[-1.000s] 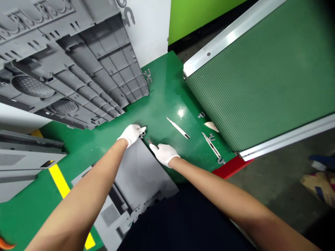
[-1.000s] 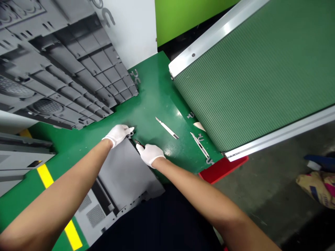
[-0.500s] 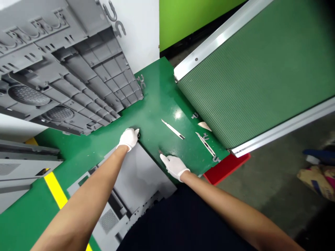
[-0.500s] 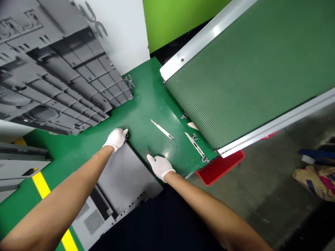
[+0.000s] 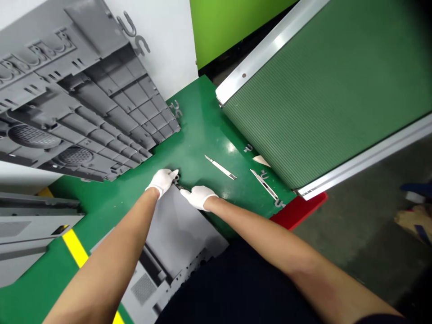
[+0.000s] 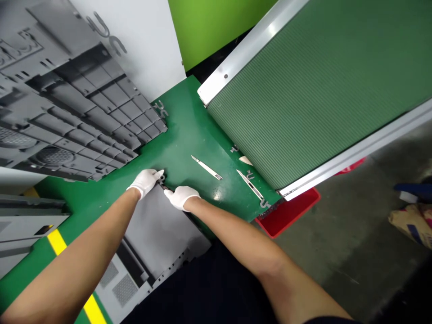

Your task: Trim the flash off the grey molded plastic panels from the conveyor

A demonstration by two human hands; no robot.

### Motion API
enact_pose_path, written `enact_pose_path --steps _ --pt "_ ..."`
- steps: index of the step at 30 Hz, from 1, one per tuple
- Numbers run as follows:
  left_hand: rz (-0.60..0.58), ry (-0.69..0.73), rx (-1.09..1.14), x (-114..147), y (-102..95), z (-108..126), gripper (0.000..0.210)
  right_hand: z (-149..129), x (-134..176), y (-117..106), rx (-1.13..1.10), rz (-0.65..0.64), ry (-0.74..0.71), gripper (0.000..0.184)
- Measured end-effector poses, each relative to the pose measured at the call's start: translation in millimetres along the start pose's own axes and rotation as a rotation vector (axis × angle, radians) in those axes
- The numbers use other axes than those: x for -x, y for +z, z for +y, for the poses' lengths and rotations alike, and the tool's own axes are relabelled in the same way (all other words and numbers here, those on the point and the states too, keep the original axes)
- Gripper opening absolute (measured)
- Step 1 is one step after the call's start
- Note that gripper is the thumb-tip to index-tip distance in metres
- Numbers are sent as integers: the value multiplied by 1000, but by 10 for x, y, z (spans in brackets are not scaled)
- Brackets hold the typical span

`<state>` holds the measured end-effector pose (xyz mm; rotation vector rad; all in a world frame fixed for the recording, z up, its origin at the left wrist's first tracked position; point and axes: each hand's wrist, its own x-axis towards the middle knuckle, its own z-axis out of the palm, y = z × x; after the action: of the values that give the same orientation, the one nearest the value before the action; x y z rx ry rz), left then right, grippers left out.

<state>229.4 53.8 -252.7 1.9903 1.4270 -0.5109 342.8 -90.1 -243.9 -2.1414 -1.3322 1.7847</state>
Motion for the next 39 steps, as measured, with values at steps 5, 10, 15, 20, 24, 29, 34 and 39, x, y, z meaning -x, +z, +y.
enact_pose_path --steps 5,10,15,20,24,29,34,39 --pt "-36 -25 14 -55 14 -28 44 -36 -92 -8 23 -20 -7 95" --pt "-41 -33 29 -62 30 -59 45 -33 -96 -2 62 0 5 92" --pt "-46 -23 42 -73 46 -81 46 -44 -121 -3 74 7 11 92" --pt "-48 -25 39 -84 51 -92 47 -6 -140 -20 43 -25 -7 95" --pt "-64 -29 13 -96 27 -84 46 30 -169 -31 32 -51 -27 90" --pt "-79 -29 -9 -104 2 -58 45 -2 -164 -29 84 -21 -42 84" --pt "-79 -36 9 -110 21 -52 45 -62 -98 -11 149 53 -24 81" --pt "65 -114 161 -37 -52 -67 48 13 2 60 78 67 33 79"
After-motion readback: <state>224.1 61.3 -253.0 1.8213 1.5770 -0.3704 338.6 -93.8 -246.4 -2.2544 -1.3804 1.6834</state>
